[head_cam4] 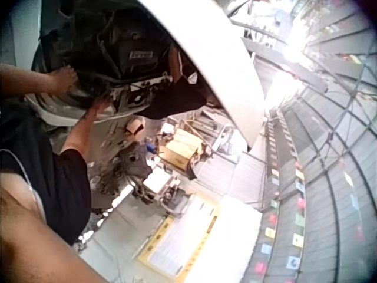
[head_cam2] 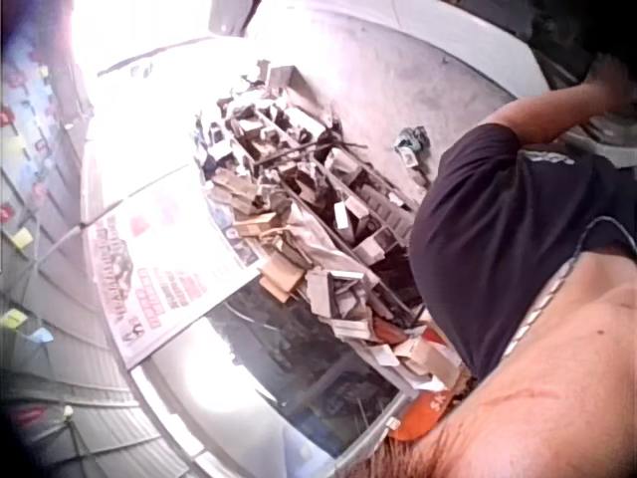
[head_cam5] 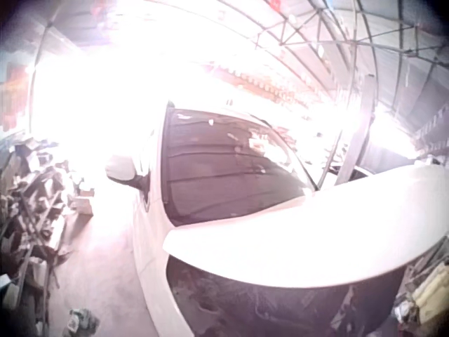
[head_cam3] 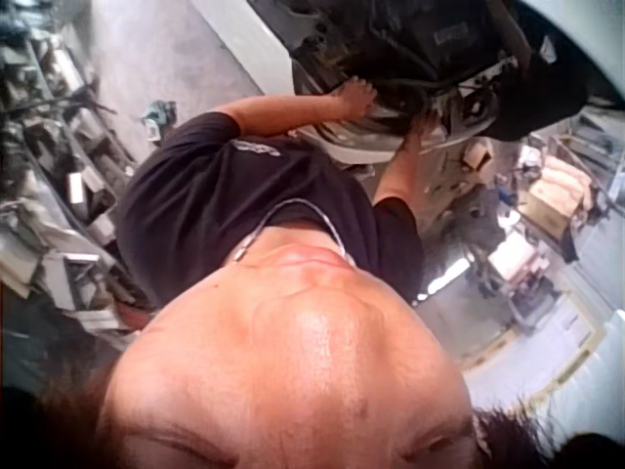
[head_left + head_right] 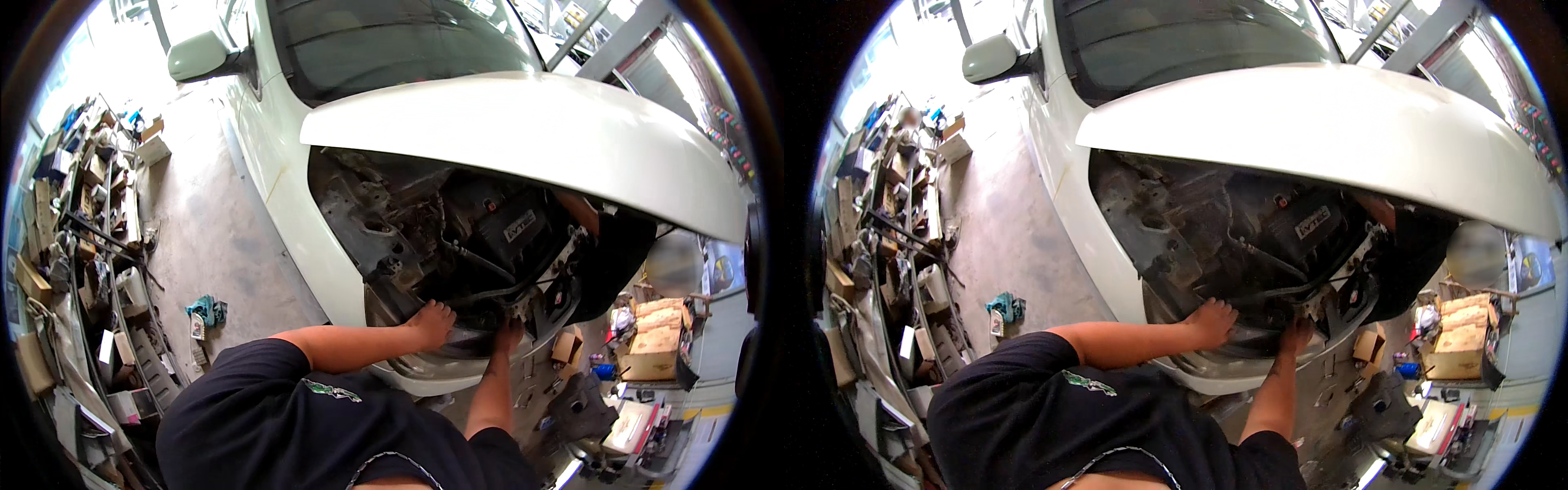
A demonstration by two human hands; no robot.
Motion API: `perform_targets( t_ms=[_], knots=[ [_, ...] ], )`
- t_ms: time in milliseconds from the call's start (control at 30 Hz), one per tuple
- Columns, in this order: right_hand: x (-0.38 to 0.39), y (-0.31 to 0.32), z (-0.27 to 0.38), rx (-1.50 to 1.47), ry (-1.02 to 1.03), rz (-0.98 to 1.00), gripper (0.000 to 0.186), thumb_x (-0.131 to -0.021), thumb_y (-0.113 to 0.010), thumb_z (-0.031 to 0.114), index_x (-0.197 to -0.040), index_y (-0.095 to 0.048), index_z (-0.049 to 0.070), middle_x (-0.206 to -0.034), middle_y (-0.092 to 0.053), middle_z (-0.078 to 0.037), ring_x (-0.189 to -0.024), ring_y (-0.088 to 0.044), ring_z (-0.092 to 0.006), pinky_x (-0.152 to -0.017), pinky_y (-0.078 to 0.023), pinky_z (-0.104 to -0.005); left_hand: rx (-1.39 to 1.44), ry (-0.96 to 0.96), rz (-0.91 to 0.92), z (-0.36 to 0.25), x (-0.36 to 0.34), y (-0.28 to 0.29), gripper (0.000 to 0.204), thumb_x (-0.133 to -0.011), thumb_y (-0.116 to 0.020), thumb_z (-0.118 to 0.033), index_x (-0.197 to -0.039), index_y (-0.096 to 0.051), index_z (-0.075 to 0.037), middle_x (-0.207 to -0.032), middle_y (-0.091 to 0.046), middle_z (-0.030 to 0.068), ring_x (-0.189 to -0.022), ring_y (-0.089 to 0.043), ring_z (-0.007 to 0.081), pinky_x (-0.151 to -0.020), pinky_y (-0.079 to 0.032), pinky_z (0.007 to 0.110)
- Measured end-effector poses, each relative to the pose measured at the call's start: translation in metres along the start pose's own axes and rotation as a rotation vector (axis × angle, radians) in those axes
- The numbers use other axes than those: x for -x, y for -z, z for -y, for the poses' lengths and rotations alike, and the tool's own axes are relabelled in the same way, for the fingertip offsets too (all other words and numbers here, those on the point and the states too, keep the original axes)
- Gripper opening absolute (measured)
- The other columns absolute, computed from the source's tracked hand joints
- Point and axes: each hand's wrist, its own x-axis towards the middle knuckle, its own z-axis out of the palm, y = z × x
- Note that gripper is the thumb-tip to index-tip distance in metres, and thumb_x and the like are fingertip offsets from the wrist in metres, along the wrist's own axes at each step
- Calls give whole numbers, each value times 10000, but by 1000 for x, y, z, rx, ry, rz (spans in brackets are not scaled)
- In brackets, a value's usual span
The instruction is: The person works under the hood of a white car, using a wrench to loosen and remove bolts from the engine bay. They walk around the garage to retrieve tools and continue removing fasteners. Another person assists by holding a removed bumper piece. The person then positions the bumper near the front of the car.
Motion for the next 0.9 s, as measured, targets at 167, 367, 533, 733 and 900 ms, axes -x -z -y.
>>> perform_targets(
  t_ms=[167, 367, 533, 733, 900],
  knots=[
    [2, -8, -7, -88, 169, -209, 391, -913, -557, 336, -900, -669, -39, -887, -615, -235, -991, -542, -426, -892, -407, -508, -122, -70, -135, 1, 2, -9, 518, -894, -546, -381, -1221, -547, 21, -1051, -580, 142, -1010, -527, 285, -899, -382, 424],
    [1, -1, -1, -15, 178, -122, 338, -942, -545, 273, -902, -690, -30, -929, -632, -204, -968, -559, -383, -892, -426, -496, -142, -2, -82, -4, 3, -7, 540, -896, -563, -414, -1221, -540, 17, -1097, -568, 140, -1045, -518, 291, -938, -370, 426],
    [0, 8, 1, -27, 156, -16, 317, -932, -556, 264, -911, -695, -20, -912, -642, -205, -925, -574, -404, -878, -429, -510, -136, 60, -64, -10, 2, -8, 567, -913, -544, -444, -1240, -533, 19, -1130, -571, 150, -1099, -515, 307, -1002, -349, 422],
    [-3, -2, 11, -150, 268, -267, 285, -932, -577, 250, -937, -681, -16, -903, -641, -204, -896, -572, -408, -850, -441, -547, -111, 125, 72, -25, -5, 14, 554, -927, -535, -439, -1229, -541, 25, -1130, -585, 174, -1123, -519, 340, -1026, -363, 447],
    [1, 39, 121, -533, 297, -8, 285, -958, -576, 284, -991, -662, 14, -1051, -601, -165, -1005, -552, -401, -861, -451, -522, 21, 105, -26, -26, -16, 68, 395, -902, -575, -400, -1061, -653, -47, -1069, -620, 144, -1071, -559, 331, -907, -464, 446]
  ],
)
